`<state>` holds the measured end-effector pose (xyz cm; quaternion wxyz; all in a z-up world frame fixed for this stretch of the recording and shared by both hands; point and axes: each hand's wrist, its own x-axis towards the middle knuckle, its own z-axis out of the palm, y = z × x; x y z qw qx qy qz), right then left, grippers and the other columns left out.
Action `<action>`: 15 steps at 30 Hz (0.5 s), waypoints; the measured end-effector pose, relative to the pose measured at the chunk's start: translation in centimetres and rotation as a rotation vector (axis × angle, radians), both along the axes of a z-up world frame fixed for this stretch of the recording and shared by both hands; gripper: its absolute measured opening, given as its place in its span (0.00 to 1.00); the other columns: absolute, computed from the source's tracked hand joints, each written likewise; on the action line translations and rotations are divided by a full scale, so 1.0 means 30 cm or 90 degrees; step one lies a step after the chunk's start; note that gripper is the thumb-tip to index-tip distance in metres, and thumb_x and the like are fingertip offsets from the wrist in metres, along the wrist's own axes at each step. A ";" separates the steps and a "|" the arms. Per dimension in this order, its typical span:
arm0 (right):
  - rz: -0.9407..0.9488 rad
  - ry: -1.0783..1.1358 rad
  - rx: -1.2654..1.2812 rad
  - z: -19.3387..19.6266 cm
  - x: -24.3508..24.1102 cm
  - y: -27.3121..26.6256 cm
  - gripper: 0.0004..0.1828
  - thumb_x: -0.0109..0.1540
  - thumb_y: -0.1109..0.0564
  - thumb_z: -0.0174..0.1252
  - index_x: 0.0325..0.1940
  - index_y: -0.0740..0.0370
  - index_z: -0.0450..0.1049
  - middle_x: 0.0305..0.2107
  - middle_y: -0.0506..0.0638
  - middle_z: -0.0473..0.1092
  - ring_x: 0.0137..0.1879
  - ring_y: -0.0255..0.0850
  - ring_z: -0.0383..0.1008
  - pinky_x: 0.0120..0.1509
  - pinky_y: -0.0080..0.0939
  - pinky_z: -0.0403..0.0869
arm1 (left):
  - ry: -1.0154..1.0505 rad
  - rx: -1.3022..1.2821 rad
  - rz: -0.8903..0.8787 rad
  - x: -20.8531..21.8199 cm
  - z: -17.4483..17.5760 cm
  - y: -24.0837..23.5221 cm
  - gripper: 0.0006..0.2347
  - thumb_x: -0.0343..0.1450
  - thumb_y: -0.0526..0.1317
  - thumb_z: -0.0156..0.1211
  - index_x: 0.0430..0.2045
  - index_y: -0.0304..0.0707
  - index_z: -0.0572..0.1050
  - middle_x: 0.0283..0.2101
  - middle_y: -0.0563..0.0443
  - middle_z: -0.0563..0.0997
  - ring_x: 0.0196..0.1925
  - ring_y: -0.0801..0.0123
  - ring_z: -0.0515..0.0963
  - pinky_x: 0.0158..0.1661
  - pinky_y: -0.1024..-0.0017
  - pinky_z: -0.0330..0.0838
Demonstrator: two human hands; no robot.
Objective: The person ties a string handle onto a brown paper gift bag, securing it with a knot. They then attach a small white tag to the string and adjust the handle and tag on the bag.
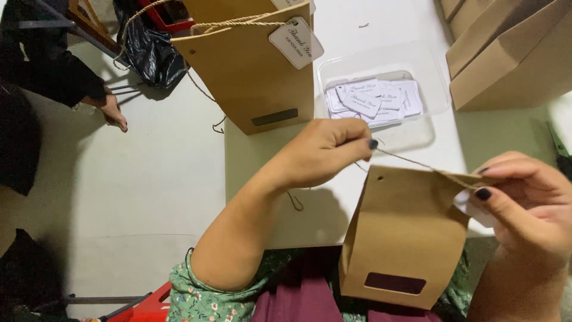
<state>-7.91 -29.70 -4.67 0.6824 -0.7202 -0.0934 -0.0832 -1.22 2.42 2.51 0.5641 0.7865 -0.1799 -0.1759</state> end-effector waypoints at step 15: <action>-0.137 0.077 0.058 0.117 0.068 0.078 0.18 0.63 0.63 0.63 0.58 0.64 0.75 0.43 0.50 0.76 0.45 0.30 0.78 0.53 0.24 0.80 | -0.024 -0.044 -0.014 0.005 -0.064 -0.044 0.21 0.73 0.47 0.59 0.13 0.49 0.54 0.19 0.66 0.55 0.24 0.81 0.55 0.28 0.77 0.48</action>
